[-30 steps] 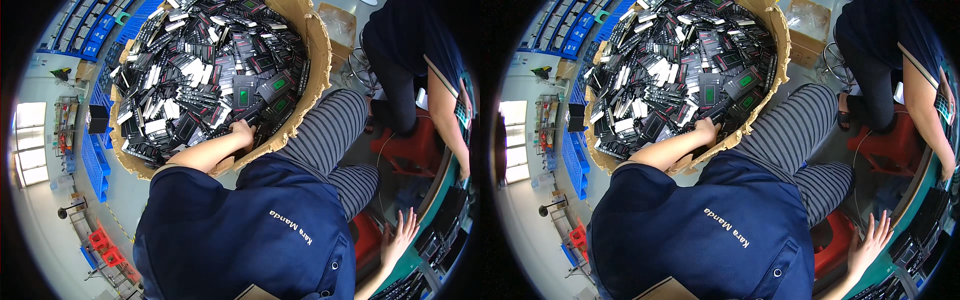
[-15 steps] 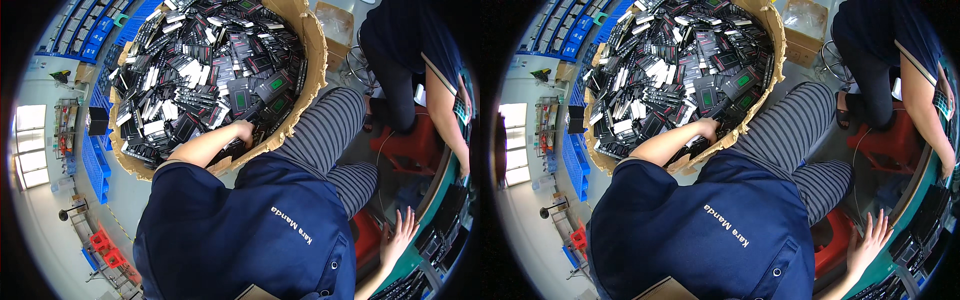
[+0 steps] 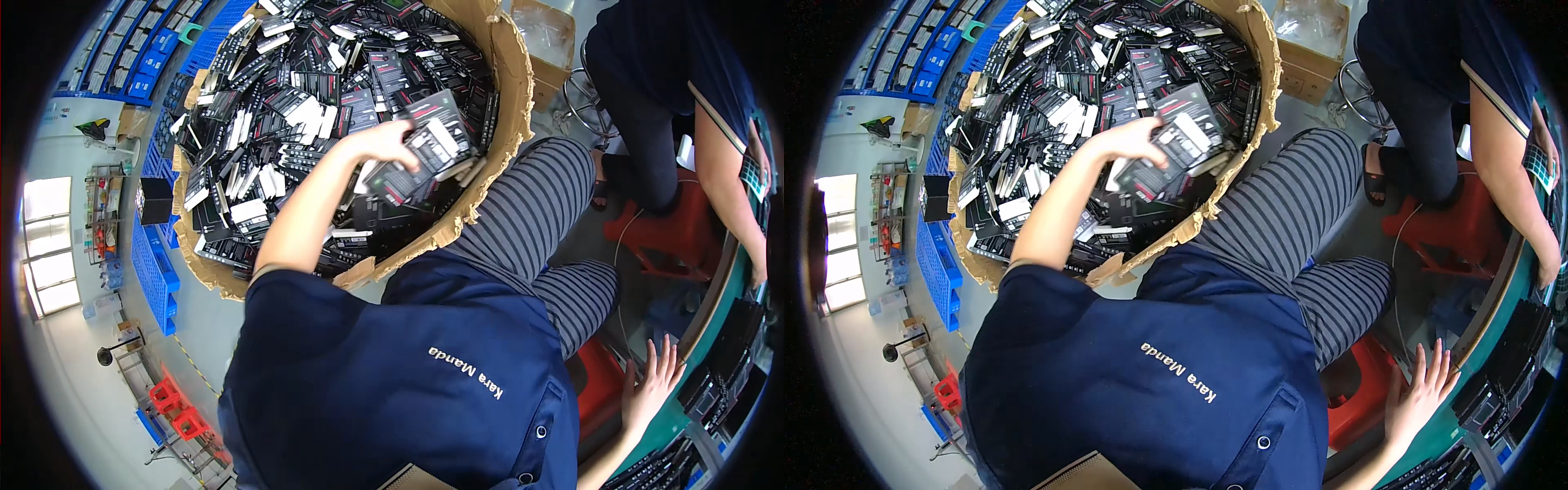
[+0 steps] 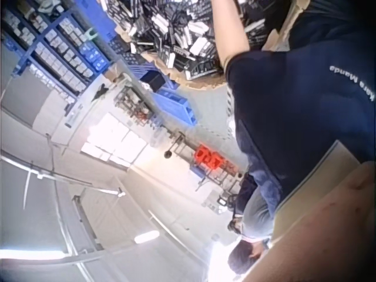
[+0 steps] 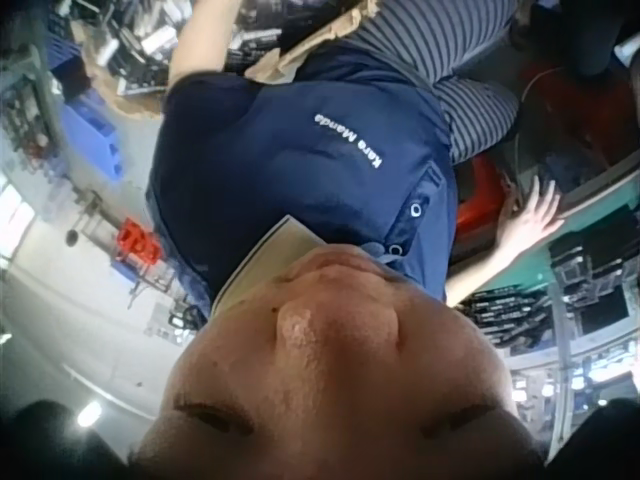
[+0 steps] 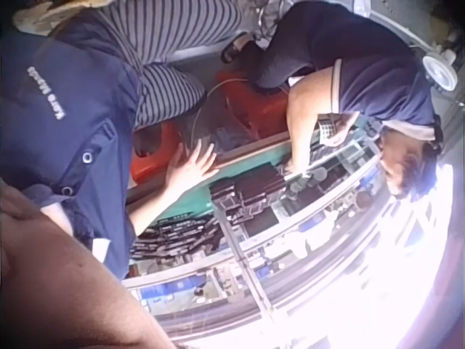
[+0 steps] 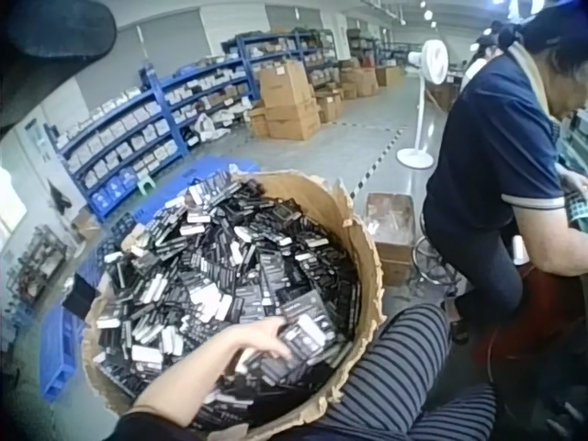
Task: The person sits at a green assembly table and repeatedly picks up small black rectangular boxes from a large cardboard bin. They place each box into a clear plastic sleeve, seal it, and then place the packaged item onto a stack on the table. The process is repetitive and involves handling the boxes and sleeves by hand.
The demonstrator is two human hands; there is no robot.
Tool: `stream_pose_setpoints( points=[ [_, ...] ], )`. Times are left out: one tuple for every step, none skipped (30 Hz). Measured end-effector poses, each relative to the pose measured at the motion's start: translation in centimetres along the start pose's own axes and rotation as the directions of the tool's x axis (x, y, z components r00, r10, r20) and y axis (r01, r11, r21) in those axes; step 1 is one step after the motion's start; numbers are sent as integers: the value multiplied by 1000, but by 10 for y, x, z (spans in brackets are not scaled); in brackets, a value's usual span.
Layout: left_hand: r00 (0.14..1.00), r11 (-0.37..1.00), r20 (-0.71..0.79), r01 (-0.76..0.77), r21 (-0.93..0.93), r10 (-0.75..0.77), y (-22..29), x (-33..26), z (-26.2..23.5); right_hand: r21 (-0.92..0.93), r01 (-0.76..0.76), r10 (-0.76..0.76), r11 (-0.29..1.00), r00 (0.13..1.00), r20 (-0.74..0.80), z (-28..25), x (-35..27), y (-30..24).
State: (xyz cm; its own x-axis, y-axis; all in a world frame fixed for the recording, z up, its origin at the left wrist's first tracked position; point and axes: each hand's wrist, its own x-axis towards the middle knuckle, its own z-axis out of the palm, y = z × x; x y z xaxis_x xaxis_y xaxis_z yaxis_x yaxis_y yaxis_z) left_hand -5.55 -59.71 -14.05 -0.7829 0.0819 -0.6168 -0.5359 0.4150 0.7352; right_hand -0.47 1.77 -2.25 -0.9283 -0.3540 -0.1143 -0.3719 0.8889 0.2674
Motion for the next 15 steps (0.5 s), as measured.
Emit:
stream_pose_setpoints(
  points=[
    [998,986,-56,-8,164,17,-31,38,-5,6,2,-2,1000,1000,0,-2,1,0],
    [996,981,-86,29,191,-12,-55,71,-2,9,0,0,1000,1000,2,-4,2,-1],
    [993,974,-111,60,220,-36,-72,95,3,11,10,-10,1000,1000,-10,-3,2,-1],
    [973,956,-207,151,252,-99,-85,107,11,9,12,-12,1000,1000,-18,-2,1,-2],
    [939,931,-307,242,273,-154,-92,113,16,8,14,-14,1000,999,-29,-4,3,-2],
    [939,925,-248,298,234,-240,-100,115,14,28,1,0,1000,1000,-17,-7,5,-4],
    [943,953,-273,242,182,-187,-136,125,15,25,5,-5,1000,1000,-24,-9,8,-2],
    [976,983,-164,161,90,-145,-119,114,16,24,-9,9,1000,1000,-16,-7,6,-4],
    [994,996,-58,92,-14,-93,-99,101,17,22,-21,21,1000,1000,-10,-6,5,-5],
    [995,968,-12,96,-230,-102,-93,87,14,26,-24,24,999,1000,-8,-6,6,-7],
    [999,959,19,36,-280,-32,-101,87,9,20,-26,26,999,1000,-7,-5,5,-6],
    [990,950,-65,102,-297,-126,-97,83,11,15,-28,28,1000,1000,-7,-5,3,-5],
    [964,933,-151,162,-321,-220,-92,78,14,7,-25,25,1000,1000,-11,-4,3,-4],
    [956,948,-206,147,-281,-209,-94,77,16,9,-24,24,1000,1000,-7,-4,4,-4],
    [952,964,-236,142,-225,-195,-102,82,15,10,-24,24,1000,1000,-4,-3,4,-4]
  ],
)
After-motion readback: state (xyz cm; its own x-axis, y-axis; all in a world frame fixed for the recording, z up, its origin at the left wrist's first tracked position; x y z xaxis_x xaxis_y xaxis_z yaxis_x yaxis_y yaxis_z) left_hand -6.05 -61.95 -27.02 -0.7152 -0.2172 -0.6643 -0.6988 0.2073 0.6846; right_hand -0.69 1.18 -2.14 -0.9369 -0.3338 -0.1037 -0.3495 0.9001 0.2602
